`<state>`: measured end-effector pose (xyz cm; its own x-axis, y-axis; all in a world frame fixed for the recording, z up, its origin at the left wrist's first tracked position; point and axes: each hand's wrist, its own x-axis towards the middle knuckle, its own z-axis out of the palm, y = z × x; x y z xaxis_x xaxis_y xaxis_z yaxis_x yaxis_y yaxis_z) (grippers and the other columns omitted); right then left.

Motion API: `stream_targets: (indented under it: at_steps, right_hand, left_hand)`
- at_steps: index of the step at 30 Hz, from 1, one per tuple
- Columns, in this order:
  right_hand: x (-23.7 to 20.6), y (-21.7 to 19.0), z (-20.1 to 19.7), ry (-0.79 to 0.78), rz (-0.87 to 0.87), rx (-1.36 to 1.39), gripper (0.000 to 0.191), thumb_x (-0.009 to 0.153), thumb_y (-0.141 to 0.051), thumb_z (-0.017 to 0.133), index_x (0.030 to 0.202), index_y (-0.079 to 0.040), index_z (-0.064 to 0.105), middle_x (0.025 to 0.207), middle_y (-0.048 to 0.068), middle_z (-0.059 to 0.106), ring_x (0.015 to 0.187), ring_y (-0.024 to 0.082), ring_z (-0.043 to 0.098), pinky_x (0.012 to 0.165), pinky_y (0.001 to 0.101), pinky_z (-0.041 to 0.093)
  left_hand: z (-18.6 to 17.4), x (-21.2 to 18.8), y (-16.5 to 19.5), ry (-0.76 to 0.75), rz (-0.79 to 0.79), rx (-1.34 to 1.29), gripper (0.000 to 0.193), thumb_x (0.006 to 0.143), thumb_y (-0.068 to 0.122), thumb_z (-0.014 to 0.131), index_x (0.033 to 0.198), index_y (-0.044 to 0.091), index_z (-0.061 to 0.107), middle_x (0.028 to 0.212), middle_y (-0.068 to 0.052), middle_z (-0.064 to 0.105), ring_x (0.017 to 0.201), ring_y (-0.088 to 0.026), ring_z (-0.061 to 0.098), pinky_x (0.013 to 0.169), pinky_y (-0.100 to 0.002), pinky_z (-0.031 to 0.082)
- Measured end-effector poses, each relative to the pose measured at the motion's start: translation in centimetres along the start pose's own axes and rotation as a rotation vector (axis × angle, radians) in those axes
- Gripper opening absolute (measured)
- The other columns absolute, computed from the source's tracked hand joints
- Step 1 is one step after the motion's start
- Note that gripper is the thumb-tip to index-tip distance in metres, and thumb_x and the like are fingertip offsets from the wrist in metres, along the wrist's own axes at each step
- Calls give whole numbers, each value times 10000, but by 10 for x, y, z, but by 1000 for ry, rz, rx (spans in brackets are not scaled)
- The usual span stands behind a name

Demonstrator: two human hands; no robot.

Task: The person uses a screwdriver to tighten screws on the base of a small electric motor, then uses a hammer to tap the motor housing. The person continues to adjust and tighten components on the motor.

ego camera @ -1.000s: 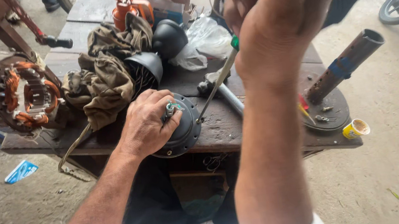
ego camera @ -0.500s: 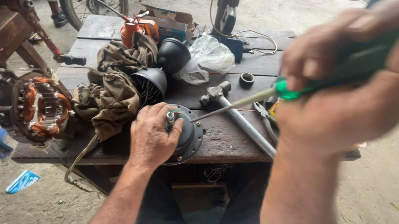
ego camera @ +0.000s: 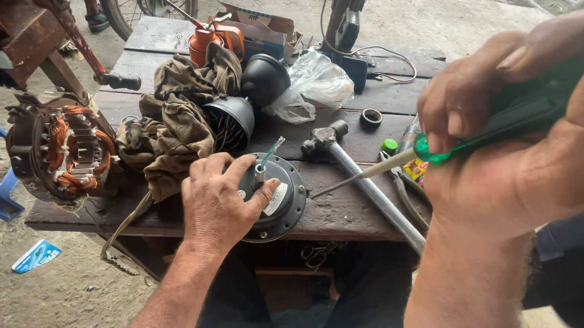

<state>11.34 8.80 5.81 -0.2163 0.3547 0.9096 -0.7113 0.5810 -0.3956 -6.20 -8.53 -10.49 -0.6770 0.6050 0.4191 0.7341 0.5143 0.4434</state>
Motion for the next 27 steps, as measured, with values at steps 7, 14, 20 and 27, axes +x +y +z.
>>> stream_targets:
  at_steps: [7, 14, 20, 27]
  right_hand:
    - [3, 9, 24, -35, 4, 28, 461, 1173, -430, 372, 961, -48, 521, 585, 119, 461, 404, 190, 412, 389, 337, 388]
    - [6, 19, 37, -70, 24, 59, 465, 1169, -427, 350, 960, -51, 527, 570, 116, 451, 398, 193, 408, 384, 338, 385]
    - [18, 29, 33, -231, 149, 190, 469, 1165, -424, 332, 960, -53, 532, 557, 114, 442, 393, 195, 404, 381, 339, 383]
    - [64, 75, 33, -603, 392, 580, 545, 1128, -454, 278, 913, -39, 559, 520, 52, 380, 324, 120, 334, 296, 321, 356]
  left_hand:
    - [20, 2, -16, 11, 96, -209, 446, 866, 482, 753, 1174, 161, 782, 1291, -145, 655, 1216, -352, 591, 1007, -503, 485]
    - [22, 1, -18, 12, 87, -221, 410, 859, 458, 770, 1144, 164, 795, 1296, -136, 662, 1223, -336, 586, 1001, -496, 491]
    - [21, 2, -20, -20, 77, -247, 414, 842, 453, 778, 1122, 148, 794, 1315, -128, 660, 1234, -321, 578, 1002, -489, 500]
    - [16, 13, -25, -41, 169, -296, 347, 830, 397, 790, 1068, 147, 819, 1295, -124, 683, 1238, -337, 578, 991, -486, 497]
